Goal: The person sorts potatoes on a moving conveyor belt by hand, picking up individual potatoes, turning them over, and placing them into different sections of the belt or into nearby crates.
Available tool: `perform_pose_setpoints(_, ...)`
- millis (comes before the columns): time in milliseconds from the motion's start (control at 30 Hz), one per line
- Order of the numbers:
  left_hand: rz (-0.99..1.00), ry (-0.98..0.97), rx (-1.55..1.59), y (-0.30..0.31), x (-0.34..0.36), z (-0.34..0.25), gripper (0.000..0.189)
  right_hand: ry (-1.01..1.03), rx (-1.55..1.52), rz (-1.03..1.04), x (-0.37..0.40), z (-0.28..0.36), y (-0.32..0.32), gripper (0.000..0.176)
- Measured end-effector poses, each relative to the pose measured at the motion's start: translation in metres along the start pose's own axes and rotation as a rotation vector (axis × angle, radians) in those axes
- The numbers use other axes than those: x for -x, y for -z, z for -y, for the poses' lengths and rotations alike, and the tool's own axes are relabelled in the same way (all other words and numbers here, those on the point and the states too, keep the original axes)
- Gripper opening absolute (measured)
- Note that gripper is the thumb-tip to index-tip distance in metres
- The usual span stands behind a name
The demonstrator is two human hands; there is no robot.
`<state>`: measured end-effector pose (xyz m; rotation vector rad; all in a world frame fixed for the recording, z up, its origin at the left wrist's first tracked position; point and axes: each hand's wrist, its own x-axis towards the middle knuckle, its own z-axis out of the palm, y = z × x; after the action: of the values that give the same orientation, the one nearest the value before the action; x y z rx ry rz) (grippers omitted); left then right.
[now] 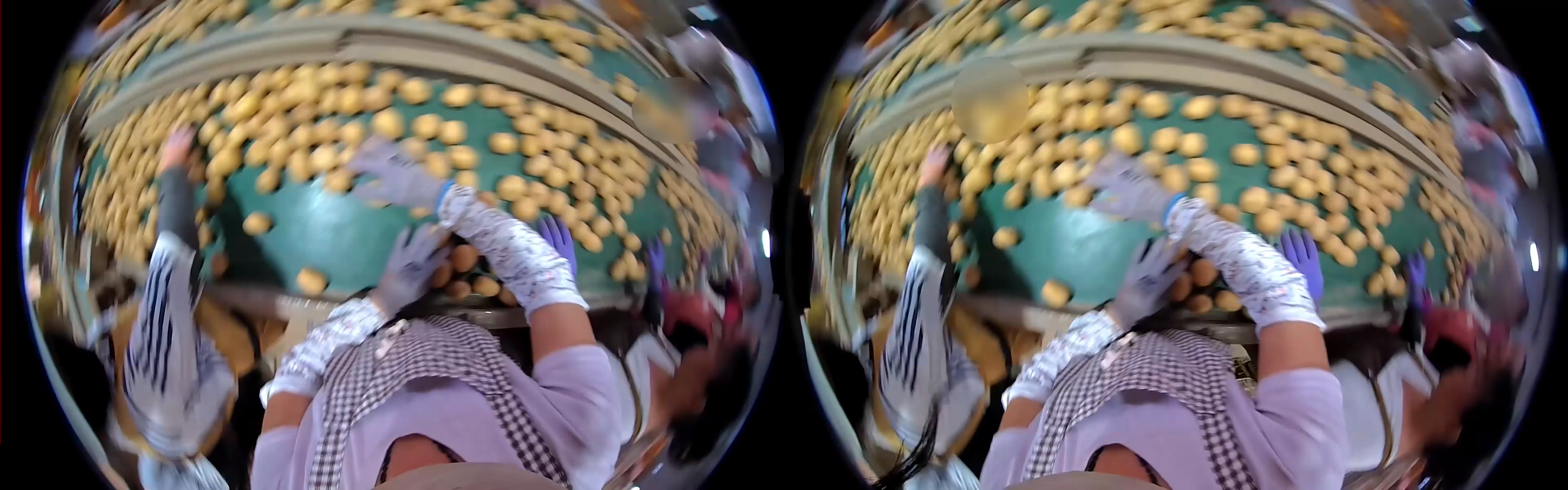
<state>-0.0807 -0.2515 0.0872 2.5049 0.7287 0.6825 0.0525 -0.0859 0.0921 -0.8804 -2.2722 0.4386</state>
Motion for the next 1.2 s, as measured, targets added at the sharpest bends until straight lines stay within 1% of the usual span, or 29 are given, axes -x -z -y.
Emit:
perform_pose_setpoints(33, 0.040, 0.005, -0.003, -0.006, -0.026, -0.006, 0.060, -0.102, -0.283, 0.081, 0.012, -0.007, 0.042, 0.040)
perform_pose_setpoints(67, 0.192, 0.065, -0.097, 0.007, -0.058, -0.025, 0.058, -0.235, -0.266, 0.023, 0.032, -0.020, 0.093, 0.037)
perform_pose_setpoints(100, 0.148, 0.022, -0.119, 0.010, -0.074, -0.034, 0.057, -0.355, -0.254, -0.052, 0.051, -0.034, 0.144, 0.034)
perform_pose_setpoints(133, 0.170, 0.029, -0.150, 0.009, -0.079, -0.047, 0.060, -0.383, -0.180, -0.114, 0.077, -0.051, 0.185, 0.034)
perform_pose_setpoints(200, 0.210, 0.041, -0.143, -0.004, -0.088, -0.065, 0.062, -0.717, 0.255, -0.409, 0.142, -0.102, 0.232, 0.029)
perform_pose_setpoints(233, 0.199, 0.022, -0.165, -0.010, -0.092, -0.069, 0.063, -0.916, 0.460, -0.403, 0.166, -0.118, 0.248, 0.025)
perform_pose_setpoints(300, 0.228, -0.036, -0.201, -0.018, -0.109, -0.101, 0.066, -0.567, 0.900, -0.177, 0.222, -0.125, 0.247, 0.023)
perform_pose_setpoints(367, 0.245, -0.105, -0.068, -0.036, -0.117, -0.121, 0.073, -0.589, 0.931, 0.022, 0.210, -0.050, 0.243, 0.018)
perform_pose_setpoints(400, 0.261, -0.174, -0.091, -0.047, -0.115, -0.125, 0.075, -0.748, 0.642, -0.014, 0.204, -0.066, 0.211, 0.022)
perform_pose_setpoints(433, 0.275, -0.244, -0.114, -0.055, -0.121, -0.126, 0.076, -0.676, 0.331, -0.103, 0.193, -0.065, 0.203, 0.031)
perform_pose_setpoints(500, 0.302, -0.278, -0.133, -0.055, -0.137, -0.135, 0.079, -0.832, 0.098, -0.196, 0.173, -0.025, 0.212, 0.040)
perform_pose_setpoints(533, 0.314, -0.221, -0.136, -0.052, -0.140, -0.132, 0.078, -0.841, 0.083, -0.192, 0.163, -0.033, 0.206, 0.040)
perform_pose_setpoints(567, 0.326, -0.164, -0.139, -0.046, -0.144, -0.126, 0.077, -0.856, -0.157, -0.296, 0.151, -0.047, 0.198, 0.044)
perform_pose_setpoints(600, 0.325, -0.161, -0.156, -0.044, -0.147, -0.123, 0.075, -0.862, -0.393, -0.393, 0.145, -0.058, 0.190, 0.049)
perform_pose_setpoints(633, 0.332, -0.151, -0.151, -0.046, -0.138, -0.114, 0.075, -0.869, -0.403, -0.386, 0.143, -0.066, 0.181, 0.049)
perform_pose_setpoints(700, 0.271, -0.207, -0.356, -0.051, -0.129, -0.099, 0.074, -0.681, -0.928, -0.604, 0.138, -0.080, 0.180, 0.058)
perform_pose_setpoints(733, 0.242, -0.109, -0.239, -0.034, -0.138, -0.110, 0.055, -0.984, -1.280, -0.677, 0.110, -0.062, 0.196, 0.050)
perform_pose_setpoints(767, 0.189, -0.034, -0.251, -0.016, -0.146, -0.105, 0.055, -0.773, -0.932, -0.494, 0.097, -0.077, 0.186, 0.042)
perform_pose_setpoints(800, 0.144, 0.026, -0.350, 0.000, -0.153, -0.092, 0.055, -0.852, -0.624, -0.249, 0.073, -0.058, 0.200, 0.039)
perform_pose_setpoints(833, 0.111, 0.105, -0.440, 0.013, -0.160, -0.078, 0.054, -0.500, -0.536, -0.429, 0.067, -0.097, 0.142, 0.039)
perform_pose_setpoints(867, 0.086, 0.182, -0.529, 0.031, -0.166, -0.063, 0.054, -0.583, -0.851, -0.531, 0.043, -0.094, 0.129, 0.038)
perform_pose_setpoints(933, 0.061, 0.302, -0.623, 0.048, -0.173, -0.039, 0.054, -0.647, -0.993, -0.519, 0.006, -0.105, 0.104, 0.037)
perform_pose_setpoints(967, 0.065, 0.325, -0.639, 0.050, -0.175, -0.033, 0.055, -0.679, -0.947, -0.506, -0.003, -0.103, 0.102, 0.039)
perform_pose_setpoints(1000, 0.076, 0.326, -0.652, 0.047, -0.178, -0.030, 0.055, -0.615, -1.004, -0.573, -0.006, -0.107, 0.096, 0.045)
perform_pose_setpoints(1033, 0.091, 0.315, -0.643, 0.038, -0.179, -0.032, 0.055, -0.612, -0.959, -0.583, -0.006, -0.108, 0.097, 0.052)
perform_pose_setpoints(1100, 0.100, 0.275, -0.599, 0.024, -0.179, -0.037, 0.056, -0.677, -0.945, -0.597, -0.012, -0.097, 0.095, 0.055)
perform_pose_setpoints(1133, 0.042, 0.261, -0.562, 0.030, -0.178, -0.032, 0.054, -0.742, -0.897, -0.533, -0.019, -0.079, 0.112, 0.056)
perform_pose_setpoints(1167, 0.075, 0.324, -0.541, 0.040, -0.179, -0.034, 0.056, -0.752, -0.934, -0.575, -0.026, -0.069, 0.108, 0.060)
perform_pose_setpoints(1200, 0.060, 0.337, -0.587, 0.049, -0.171, -0.033, 0.057, -0.728, -0.835, -0.602, -0.037, -0.059, 0.093, 0.063)
